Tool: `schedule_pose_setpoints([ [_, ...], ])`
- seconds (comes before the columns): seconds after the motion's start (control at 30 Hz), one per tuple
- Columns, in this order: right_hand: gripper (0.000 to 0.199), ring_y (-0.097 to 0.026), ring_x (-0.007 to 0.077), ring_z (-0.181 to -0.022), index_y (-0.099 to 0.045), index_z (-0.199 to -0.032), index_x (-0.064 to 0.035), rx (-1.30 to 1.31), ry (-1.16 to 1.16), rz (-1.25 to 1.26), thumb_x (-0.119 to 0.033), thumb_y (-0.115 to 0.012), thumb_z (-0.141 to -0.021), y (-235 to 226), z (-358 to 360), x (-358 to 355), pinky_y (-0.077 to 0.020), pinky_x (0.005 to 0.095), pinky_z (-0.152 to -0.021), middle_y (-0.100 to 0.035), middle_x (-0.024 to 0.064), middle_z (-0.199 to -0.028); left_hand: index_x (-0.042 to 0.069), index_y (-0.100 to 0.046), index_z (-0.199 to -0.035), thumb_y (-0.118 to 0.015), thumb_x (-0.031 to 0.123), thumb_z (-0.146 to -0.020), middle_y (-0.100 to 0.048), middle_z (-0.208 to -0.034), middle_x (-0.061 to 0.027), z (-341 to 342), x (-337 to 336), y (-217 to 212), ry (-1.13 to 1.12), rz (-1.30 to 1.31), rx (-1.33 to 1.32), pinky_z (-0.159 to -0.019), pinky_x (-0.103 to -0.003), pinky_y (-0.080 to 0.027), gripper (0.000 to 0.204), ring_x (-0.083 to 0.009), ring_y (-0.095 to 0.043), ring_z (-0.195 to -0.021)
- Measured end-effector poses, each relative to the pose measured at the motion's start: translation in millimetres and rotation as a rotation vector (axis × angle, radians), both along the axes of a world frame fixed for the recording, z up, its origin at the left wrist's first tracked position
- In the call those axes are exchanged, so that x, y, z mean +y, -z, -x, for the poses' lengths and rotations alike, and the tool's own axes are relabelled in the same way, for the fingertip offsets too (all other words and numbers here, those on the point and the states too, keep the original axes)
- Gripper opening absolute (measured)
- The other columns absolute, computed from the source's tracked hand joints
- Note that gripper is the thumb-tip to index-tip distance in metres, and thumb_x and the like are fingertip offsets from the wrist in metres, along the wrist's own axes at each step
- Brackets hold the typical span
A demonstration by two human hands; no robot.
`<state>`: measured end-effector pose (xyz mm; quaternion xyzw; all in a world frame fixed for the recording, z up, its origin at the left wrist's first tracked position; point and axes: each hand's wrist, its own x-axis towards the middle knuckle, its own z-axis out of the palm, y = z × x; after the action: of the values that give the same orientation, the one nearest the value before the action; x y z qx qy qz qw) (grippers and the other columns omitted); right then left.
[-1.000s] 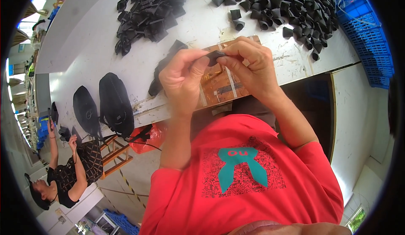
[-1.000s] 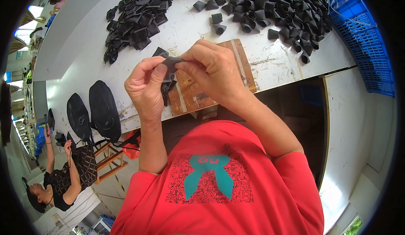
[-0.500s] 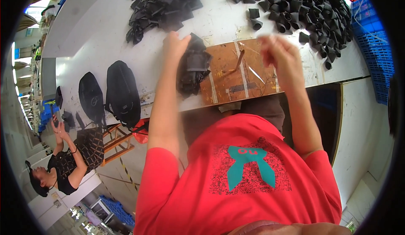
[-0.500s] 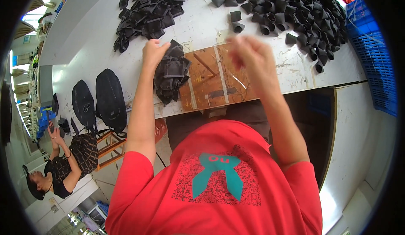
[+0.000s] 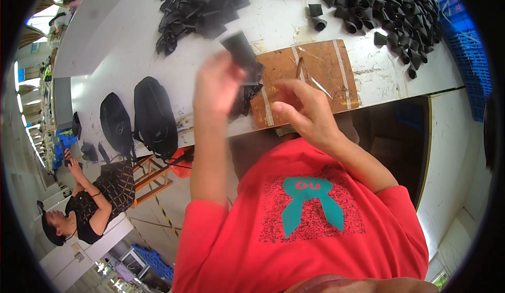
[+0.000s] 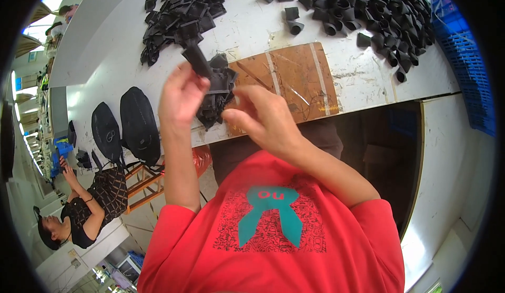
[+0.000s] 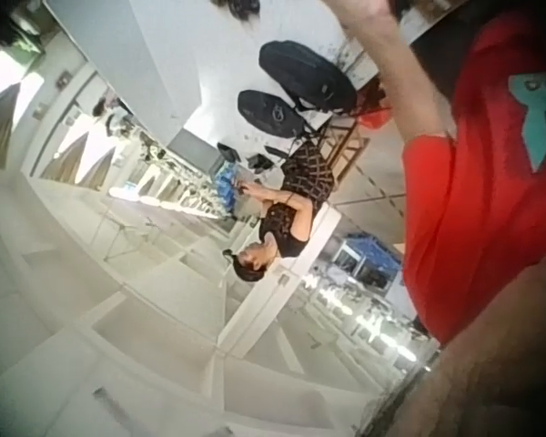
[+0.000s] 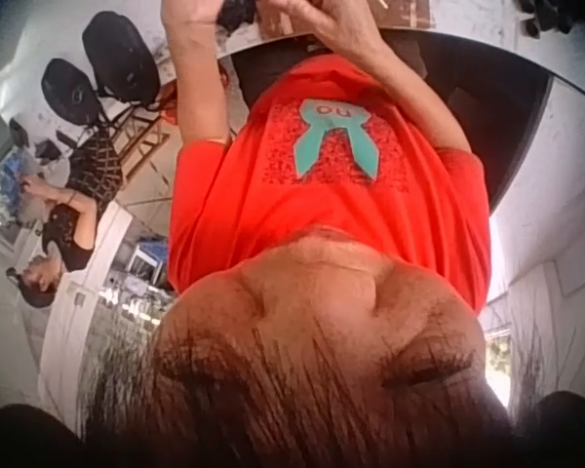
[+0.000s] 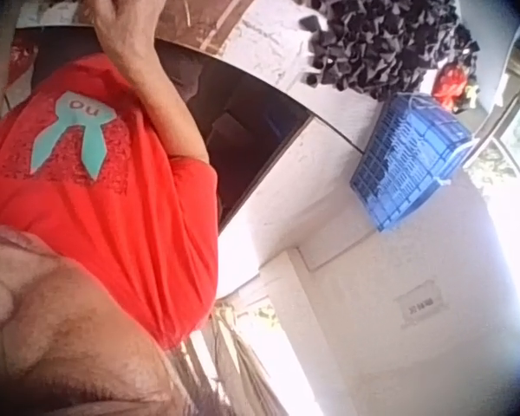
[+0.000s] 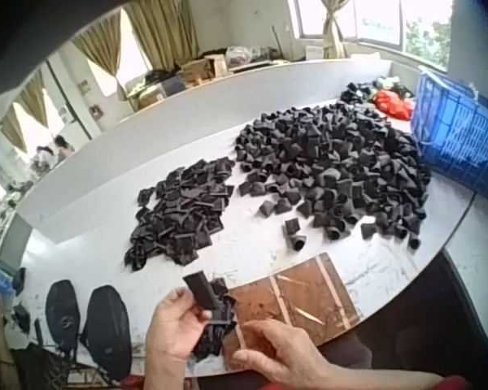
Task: Assembling small black rubber or plastic components by hand at a workbench.
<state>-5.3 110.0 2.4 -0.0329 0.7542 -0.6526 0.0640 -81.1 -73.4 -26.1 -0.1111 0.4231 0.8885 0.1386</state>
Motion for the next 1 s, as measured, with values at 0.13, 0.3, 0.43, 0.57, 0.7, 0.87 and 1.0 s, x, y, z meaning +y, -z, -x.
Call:
schedule_pose_setpoints([
  [0.13, 0.019, -0.055, 0.0201, -0.054, -0.058, -0.082, -0.0007, 0.328, 0.147, -0.114, -0.015, -0.066, -0.073, 6.4, 6.2, -7.9, -0.0425, 0.0301, -0.048, -0.055, 0.0088, -0.068, 0.003, -0.056, -0.093, -0.055, 0.018, -0.084, -0.06, -0.092, -0.0066, -55.4, 39.4, -7.4, 0.061, -0.206, -0.135, -0.067, -0.029, -0.044, 0.018, -0.0147, -0.055, -0.082],
  [0.3, 0.013, -0.052, 0.0227, -0.054, -0.052, -0.071, -0.0059, 0.695, 0.27, -0.553, -0.007, -0.063, -0.065, 8.4, 3.6, -0.3, -0.0404, 0.0319, -0.043, -0.048, 0.006, -0.063, 0.0, -0.053, -0.096, -0.056, 0.013, -0.083, -0.058, -0.085, -0.004, -82.3, 63.8, -26.7, -0.182, 0.338, 0.196, -0.063, -0.02, -0.042, 0.019, -0.0085, -0.053, -0.071],
  [0.43, 0.015, -0.05, 0.0208, -0.053, -0.048, -0.067, -0.0073, 0.795, 0.251, -0.651, -0.008, -0.061, -0.061, 7.5, -1.3, 3.9, -0.0402, 0.0311, -0.043, -0.043, 0.005, -0.061, -0.001, -0.057, -0.087, -0.057, 0.008, -0.081, -0.059, -0.077, -0.0028, -83.5, 68.1, -40.0, -0.143, 0.467, 0.274, -0.061, -0.018, -0.04, 0.011, -0.0061, -0.052, -0.065],
  [0.57, 0.017, -0.05, 0.0202, -0.055, -0.05, -0.072, -0.0069, 0.83, 0.211, -0.746, -0.006, -0.061, -0.059, 8.7, -4.9, 8.4, -0.0404, 0.0307, -0.044, -0.045, 0.0049, -0.063, 0.0, -0.059, -0.084, -0.057, 0.005, -0.08, -0.06, -0.074, -0.0024, -82.4, 65.0, -35.1, -0.134, 0.332, 0.16, -0.057, -0.017, -0.038, 0.007, -0.0065, -0.051, -0.062],
  [0.7, 0.021, -0.052, 0.0205, -0.058, -0.055, -0.077, -0.0061, 0.795, 0.156, -0.797, -0.001, -0.062, -0.058, 10.9, -6.4, 14.2, -0.0413, 0.0312, -0.045, -0.049, 0.0049, -0.065, 0.001, -0.059, -0.084, -0.058, 0.006, -0.08, -0.061, -0.074, -0.0026, -81.2, 63.6, -30.9, -0.101, 0.32, 0.153, -0.056, -0.017, -0.039, 0.008, -0.0065, -0.052, -0.062],
  [0.87, 0.021, -0.053, 0.021, -0.059, -0.055, -0.077, -0.0055, 0.815, 0.145, -0.814, -0.003, -0.063, -0.059, 11.5, -5.2, 16.1, -0.0419, 0.0312, -0.046, -0.049, 0.0053, -0.065, -0.002, -0.06, -0.084, -0.06, 0.005, -0.079, -0.06, -0.073, -0.0016, -77.8, 62.8, -34.9, -0.07, 0.335, 0.121, -0.055, -0.017, -0.038, 0.009, -0.0051, -0.049, -0.06],
  [1.0, 0.027, -0.052, 0.0217, -0.063, -0.05, -0.078, -0.0049, 0.565, 0.069, -0.712, -0.019, -0.068, -0.064, 8.5, -8.6, 14.6, -0.0434, 0.0306, -0.051, -0.047, 0.0059, -0.07, 0.0, -0.061, -0.083, -0.061, 0.007, -0.078, -0.06, -0.071, -0.0014, -74.6, 60.2, -32.0, -0.046, 0.361, 0.128, -0.051, -0.017, -0.038, 0.008, -0.005, -0.051, -0.057],
])
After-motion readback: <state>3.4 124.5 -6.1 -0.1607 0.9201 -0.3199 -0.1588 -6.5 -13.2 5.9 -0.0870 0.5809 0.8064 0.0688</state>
